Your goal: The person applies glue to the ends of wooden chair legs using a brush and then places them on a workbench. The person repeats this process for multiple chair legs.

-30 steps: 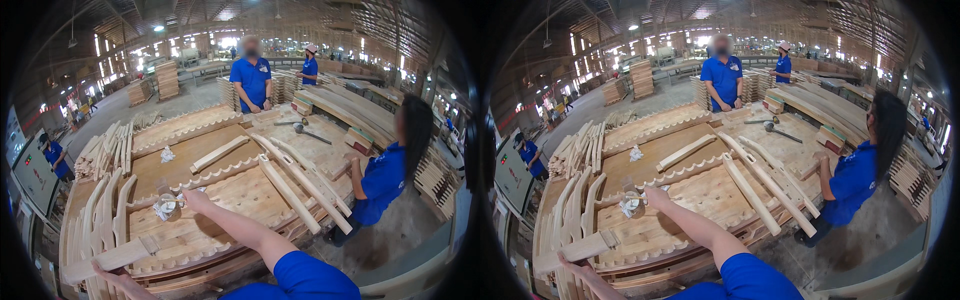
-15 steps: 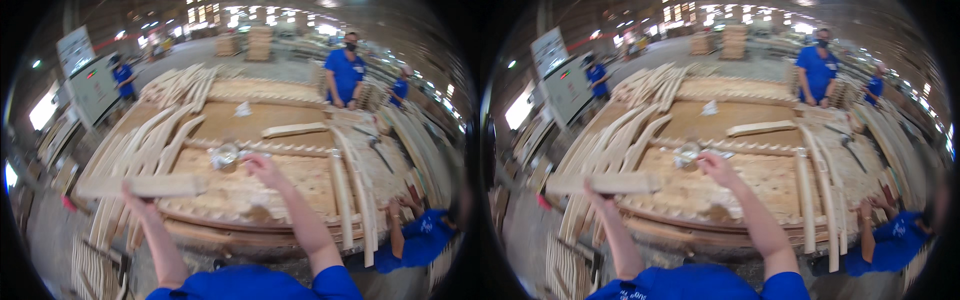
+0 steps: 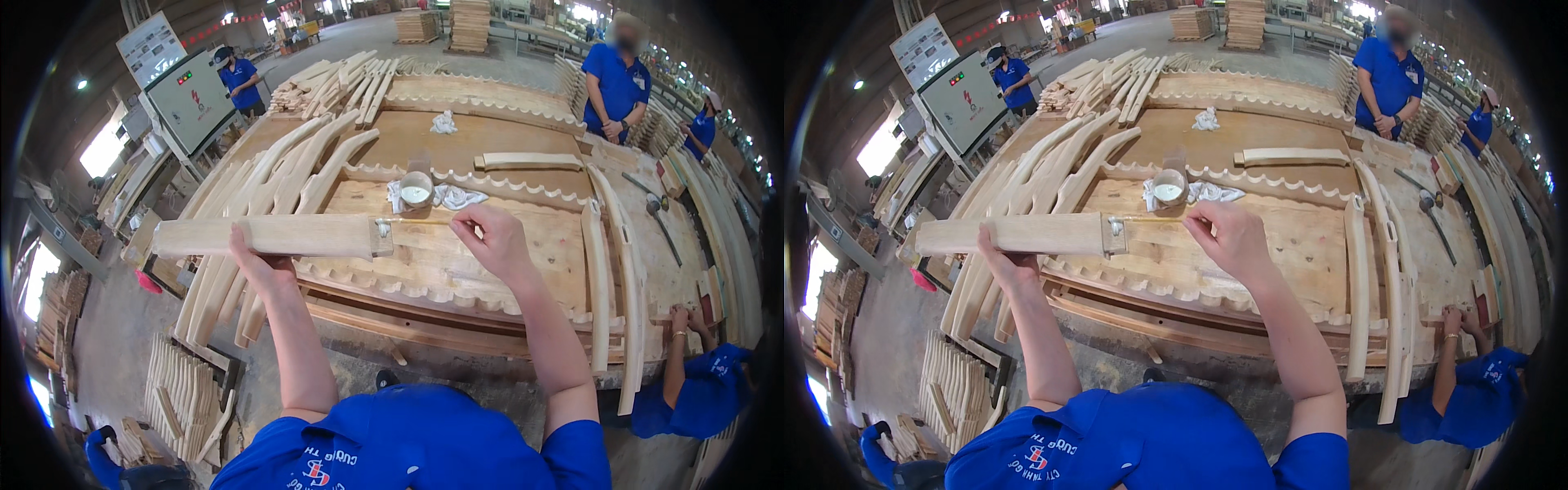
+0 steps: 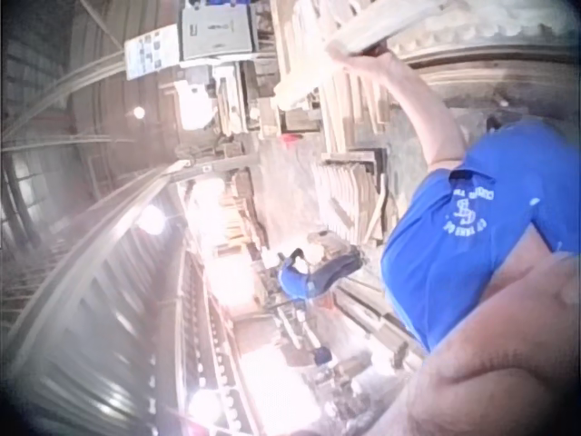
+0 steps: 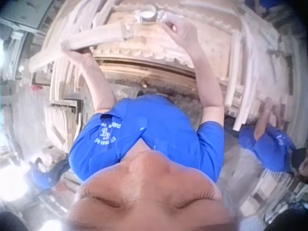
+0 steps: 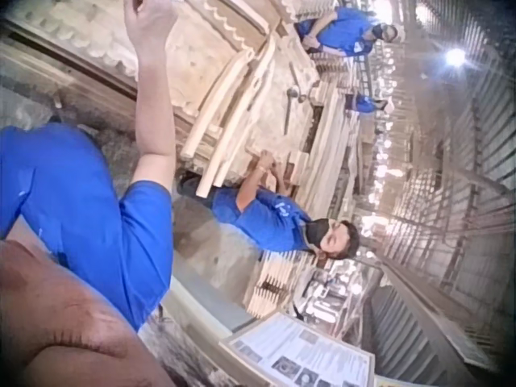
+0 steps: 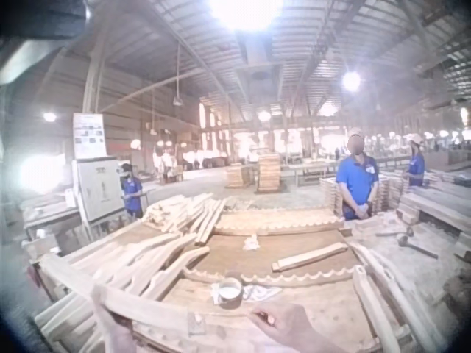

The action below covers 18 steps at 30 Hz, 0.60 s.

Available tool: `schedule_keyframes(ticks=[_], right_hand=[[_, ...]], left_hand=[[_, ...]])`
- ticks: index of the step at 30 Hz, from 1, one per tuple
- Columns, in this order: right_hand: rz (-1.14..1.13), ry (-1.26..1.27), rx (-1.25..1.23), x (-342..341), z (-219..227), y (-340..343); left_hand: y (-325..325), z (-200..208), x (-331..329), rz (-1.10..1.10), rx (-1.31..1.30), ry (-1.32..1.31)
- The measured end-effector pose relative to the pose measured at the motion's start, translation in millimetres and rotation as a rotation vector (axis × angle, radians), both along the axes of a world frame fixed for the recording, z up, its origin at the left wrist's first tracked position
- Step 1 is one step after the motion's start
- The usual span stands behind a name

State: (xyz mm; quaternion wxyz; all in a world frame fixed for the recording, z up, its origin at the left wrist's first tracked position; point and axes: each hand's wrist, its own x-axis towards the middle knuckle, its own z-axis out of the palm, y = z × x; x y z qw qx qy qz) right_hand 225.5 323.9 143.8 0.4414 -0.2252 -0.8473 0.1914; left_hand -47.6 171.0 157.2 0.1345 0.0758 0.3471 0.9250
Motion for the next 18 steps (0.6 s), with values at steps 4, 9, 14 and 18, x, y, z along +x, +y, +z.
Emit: schedule_keyframes(ticks=[4,9,14,18], right_hand=[[-0.01,0.074,0.233,-2.6,-7.8,-1.3],[0.037,0.037,0.23,2.3,-15.6,-9.9],[0.175,-0.025,-0.004,18.1,-18.2,-5.7],[0.132,-0.081,-0.106,31.7,-9.8,1.3]], left_hand=[[-0.7,5.7,10.7,0.04,-0.039,-0.044],[-5.9,-0.3,7.5,0.055,-0.073,-0.056],[-3.1,2.2,10.2,0.1,-0.09,-0.077],[-4.9,-1.0,-0.6,0.105,-0.078,-0.042]])
